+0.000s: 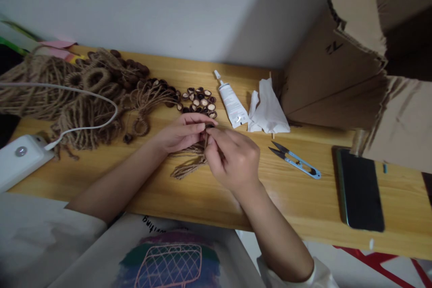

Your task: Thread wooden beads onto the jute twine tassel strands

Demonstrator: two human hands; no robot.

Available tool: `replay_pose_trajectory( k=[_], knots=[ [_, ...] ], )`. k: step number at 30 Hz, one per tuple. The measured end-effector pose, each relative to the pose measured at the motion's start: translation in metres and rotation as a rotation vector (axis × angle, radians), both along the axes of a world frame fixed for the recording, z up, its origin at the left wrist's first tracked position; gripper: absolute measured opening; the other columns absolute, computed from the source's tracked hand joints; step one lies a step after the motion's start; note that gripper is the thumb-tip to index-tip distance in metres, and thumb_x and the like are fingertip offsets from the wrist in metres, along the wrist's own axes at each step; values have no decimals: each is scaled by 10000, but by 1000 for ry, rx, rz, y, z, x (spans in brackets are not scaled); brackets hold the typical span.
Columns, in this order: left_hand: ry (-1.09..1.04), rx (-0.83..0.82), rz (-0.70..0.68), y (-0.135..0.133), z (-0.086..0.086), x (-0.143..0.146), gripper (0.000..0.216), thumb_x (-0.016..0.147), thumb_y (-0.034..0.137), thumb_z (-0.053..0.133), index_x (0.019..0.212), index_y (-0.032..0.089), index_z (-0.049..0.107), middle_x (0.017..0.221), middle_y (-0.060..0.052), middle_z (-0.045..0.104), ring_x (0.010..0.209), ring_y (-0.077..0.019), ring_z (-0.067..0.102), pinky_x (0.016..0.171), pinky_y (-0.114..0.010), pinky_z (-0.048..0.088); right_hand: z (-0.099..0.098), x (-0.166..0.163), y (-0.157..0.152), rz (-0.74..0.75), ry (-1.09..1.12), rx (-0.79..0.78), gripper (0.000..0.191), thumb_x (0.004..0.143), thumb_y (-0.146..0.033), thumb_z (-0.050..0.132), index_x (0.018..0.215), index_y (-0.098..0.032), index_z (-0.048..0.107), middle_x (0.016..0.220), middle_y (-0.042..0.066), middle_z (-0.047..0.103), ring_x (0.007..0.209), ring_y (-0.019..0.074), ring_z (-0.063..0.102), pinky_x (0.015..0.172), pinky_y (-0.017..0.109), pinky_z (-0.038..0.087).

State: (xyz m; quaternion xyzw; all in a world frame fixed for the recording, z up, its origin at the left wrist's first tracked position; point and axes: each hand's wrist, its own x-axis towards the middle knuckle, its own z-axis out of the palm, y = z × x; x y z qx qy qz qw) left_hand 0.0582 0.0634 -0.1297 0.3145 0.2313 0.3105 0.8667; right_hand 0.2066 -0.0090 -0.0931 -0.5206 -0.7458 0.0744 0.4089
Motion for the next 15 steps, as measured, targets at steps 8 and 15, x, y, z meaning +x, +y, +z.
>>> replay_pose_trajectory(
  k=[8,15],
  knots=[
    [25,0,12,0,0,0,280,615,279,832,851,155,744,782,-29,701,694,-86,605,681,-229,452,0,1,0,3,-29,-15,231,855,-138,506,967,-158,707,816,59,739,703,175,689,653,286,543],
    [6,3,8,0,-1,0,268,632,268,822,858,148,740,781,-28,695,689,-83,596,688,-235,445,0,1,1,-4,-56,-2,241,858,-150,498,969,-166,711,802,48,739,702,174,690,645,286,541]
  ],
)
